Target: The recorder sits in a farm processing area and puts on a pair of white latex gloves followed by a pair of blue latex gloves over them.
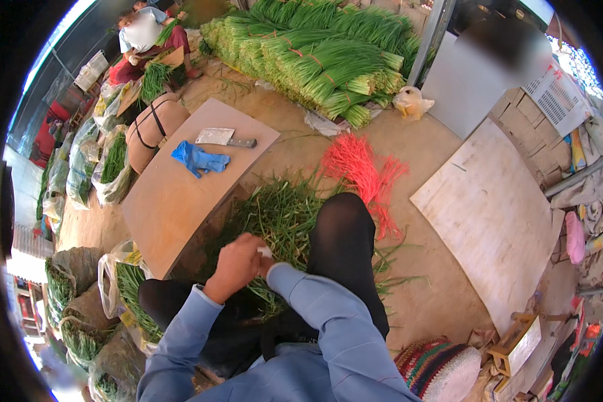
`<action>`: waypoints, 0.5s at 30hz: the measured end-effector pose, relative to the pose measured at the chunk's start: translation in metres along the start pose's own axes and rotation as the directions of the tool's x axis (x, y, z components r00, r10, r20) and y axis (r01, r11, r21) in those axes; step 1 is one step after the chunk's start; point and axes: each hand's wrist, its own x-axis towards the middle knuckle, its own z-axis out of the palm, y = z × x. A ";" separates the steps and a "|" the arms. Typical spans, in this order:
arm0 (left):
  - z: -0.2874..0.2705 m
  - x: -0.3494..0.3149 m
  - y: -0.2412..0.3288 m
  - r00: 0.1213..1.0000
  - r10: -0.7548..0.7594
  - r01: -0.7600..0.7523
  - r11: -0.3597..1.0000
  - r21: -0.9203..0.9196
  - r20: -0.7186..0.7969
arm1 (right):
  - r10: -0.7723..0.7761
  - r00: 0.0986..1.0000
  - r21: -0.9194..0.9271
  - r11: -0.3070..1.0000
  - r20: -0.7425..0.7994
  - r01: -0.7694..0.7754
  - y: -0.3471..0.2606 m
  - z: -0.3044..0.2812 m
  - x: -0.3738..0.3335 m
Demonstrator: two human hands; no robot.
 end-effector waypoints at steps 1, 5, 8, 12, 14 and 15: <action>-0.010 0.000 0.005 0.979 -0.080 0.046 0.983 -0.177 -0.189 | -0.020 0.998 0.046 0.999 -0.062 0.023 0.008 -0.006 0.007; 0.003 -0.030 -0.017 0.841 -0.459 0.292 0.830 -0.475 -0.286 | 0.695 0.695 0.265 0.716 -0.184 -0.646 -0.076 -0.044 0.068; 0.050 -0.025 -0.024 0.853 -0.517 0.246 0.517 -0.820 -0.070 | 0.505 0.862 0.782 0.524 0.034 -0.338 -0.086 -0.052 0.062; 0.032 -0.013 -0.010 0.854 -0.438 0.067 0.626 -0.777 -0.280 | 0.515 0.855 0.772 0.521 0.056 -0.364 -0.095 -0.070 0.062; 0.026 -0.010 -0.011 0.817 -0.373 -0.055 0.707 -0.705 -0.439 | 0.475 0.880 0.766 0.565 0.002 -0.307 -0.105 -0.076 0.061; 0.026 -0.014 -0.013 0.798 -0.408 -0.031 0.707 -0.706 -0.443 | 0.460 0.888 0.771 0.562 0.011 -0.301 -0.101 -0.073 0.065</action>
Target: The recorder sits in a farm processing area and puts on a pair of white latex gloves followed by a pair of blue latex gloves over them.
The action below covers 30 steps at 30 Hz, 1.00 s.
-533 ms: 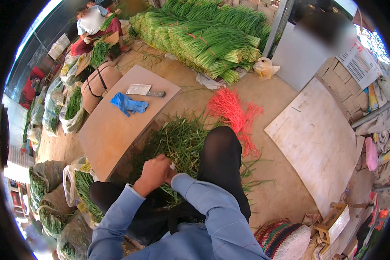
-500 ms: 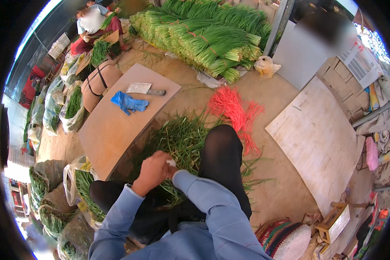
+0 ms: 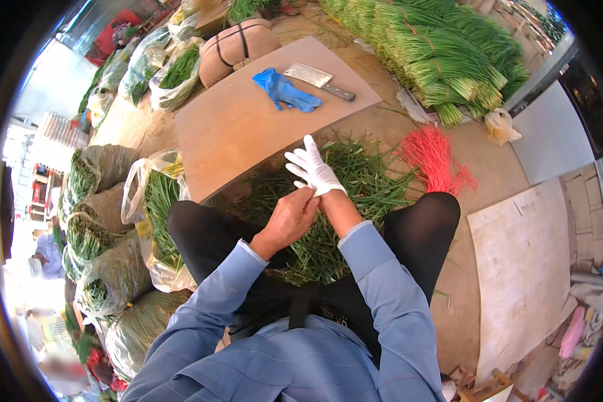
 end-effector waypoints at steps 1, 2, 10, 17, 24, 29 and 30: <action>-0.001 0.001 0.002 1.000 -0.004 0.004 1.000 0.004 -0.010 | -0.010 1.000 0.009 1.000 0.008 0.010 0.002 -0.002 0.004; -0.001 0.002 0.005 0.999 0.024 -0.021 0.992 0.126 -0.024 | 0.005 1.000 0.051 0.999 0.004 -0.005 0.003 -0.005 0.010; -0.003 0.032 0.022 0.869 -0.469 0.339 0.795 0.503 0.155 | -0.143 0.988 0.084 0.986 -0.057 0.147 0.011 -0.008 0.017; -0.002 0.023 0.044 0.880 -0.372 0.150 0.808 0.570 0.295 | -0.003 0.999 0.194 0.981 0.033 -0.003 0.004 -0.004 0.010; 0.018 0.016 0.053 0.940 -0.232 0.061 0.834 0.548 0.249 | -0.074 0.952 0.135 0.990 0.298 0.035 -0.004 -0.020 0.010; 0.025 0.006 0.052 0.955 -0.212 0.064 0.829 0.555 0.206 | -0.052 0.937 0.145 0.989 0.346 0.002 -0.007 0.004 -0.005; 0.027 0.004 0.050 0.963 -0.207 0.083 0.836 0.542 0.172 | -0.051 0.936 0.145 0.989 0.348 0.000 -0.008 0.005 -0.006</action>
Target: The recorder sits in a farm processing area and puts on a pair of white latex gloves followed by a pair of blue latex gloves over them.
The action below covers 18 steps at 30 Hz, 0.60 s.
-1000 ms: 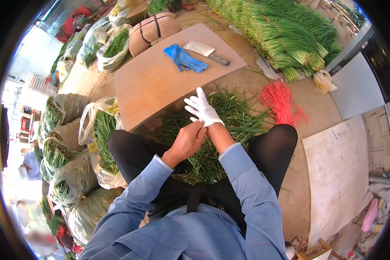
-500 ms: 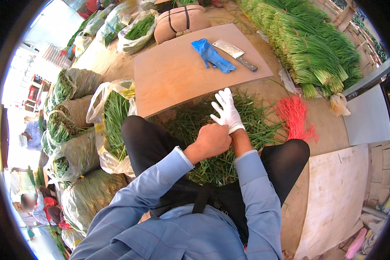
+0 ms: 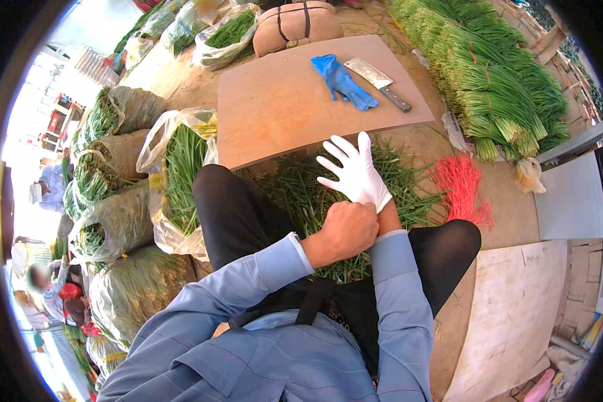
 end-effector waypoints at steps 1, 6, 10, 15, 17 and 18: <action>-0.002 -0.001 0.002 1.000 0.001 -0.001 1.000 -0.003 0.000 | 0.046 0.999 0.120 0.992 0.012 -0.047 -0.001 0.000 -0.002; -0.003 -0.003 0.004 0.998 -0.009 0.007 0.999 -0.033 -0.066 | 0.000 0.992 0.161 0.987 0.123 -0.019 -0.005 -0.006 0.003; 0.002 -0.007 0.004 0.995 -0.023 0.017 0.998 -0.061 -0.095 | -0.068 0.992 0.108 0.993 0.106 0.056 -0.002 0.006 -0.003; -0.005 -0.004 0.002 0.993 -0.106 0.101 0.990 -0.097 -0.047 | 0.043 0.967 0.180 0.980 0.250 -0.091 -0.002 0.009 0.001; -0.018 0.003 -0.003 0.995 -0.092 0.087 0.990 -0.115 -0.036 | 0.047 0.971 0.190 0.977 0.233 -0.093 -0.012 0.006 0.004; -0.026 0.006 -0.005 0.996 -0.085 0.081 0.988 -0.131 -0.021 | 0.000 0.977 0.205 0.978 0.212 -0.044 -0.016 0.004 0.001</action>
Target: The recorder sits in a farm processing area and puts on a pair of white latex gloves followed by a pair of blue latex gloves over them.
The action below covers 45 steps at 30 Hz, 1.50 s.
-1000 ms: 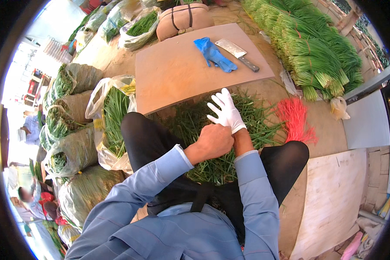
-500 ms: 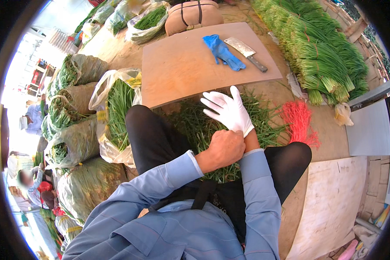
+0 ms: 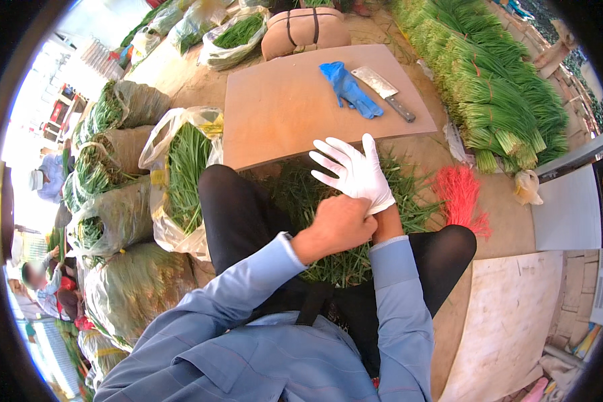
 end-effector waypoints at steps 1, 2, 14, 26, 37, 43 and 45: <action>-0.014 0.000 -0.004 1.000 0.008 -0.008 1.000 0.005 -0.001 | -0.047 0.999 0.010 0.999 -0.004 0.048 -0.002 0.001 -0.001; -0.029 -0.002 -0.007 0.997 -0.073 0.071 0.992 -0.102 -0.012 | -0.114 0.993 -0.047 0.993 -0.033 0.113 -0.002 0.006 -0.005; 0.010 0.033 -0.037 0.945 -0.194 0.001 0.808 -0.589 -0.264 | -0.367 0.903 -0.526 0.826 -0.224 0.205 0.002 0.016 0.003; 0.020 0.021 -0.017 0.934 -0.137 -0.046 0.869 -0.492 -0.329 | -0.215 0.945 -0.265 0.953 -0.245 0.148 0.019 -0.013 0.015; -0.020 0.030 -0.059 0.754 -0.006 -0.138 0.976 -0.167 -0.657 | -0.267 0.941 -0.486 0.863 -0.208 0.137 -0.019 0.037 -0.005; -0.006 0.062 -0.071 0.795 0.260 -0.307 0.952 0.007 -0.547 | -0.410 0.905 -0.657 0.714 -0.112 0.242 -0.008 0.042 0.002; 0.001 0.063 -0.075 0.905 0.194 -0.240 0.968 -0.078 -0.379 | -0.437 0.895 -0.748 0.622 -0.086 0.231 -0.001 0.043 -0.001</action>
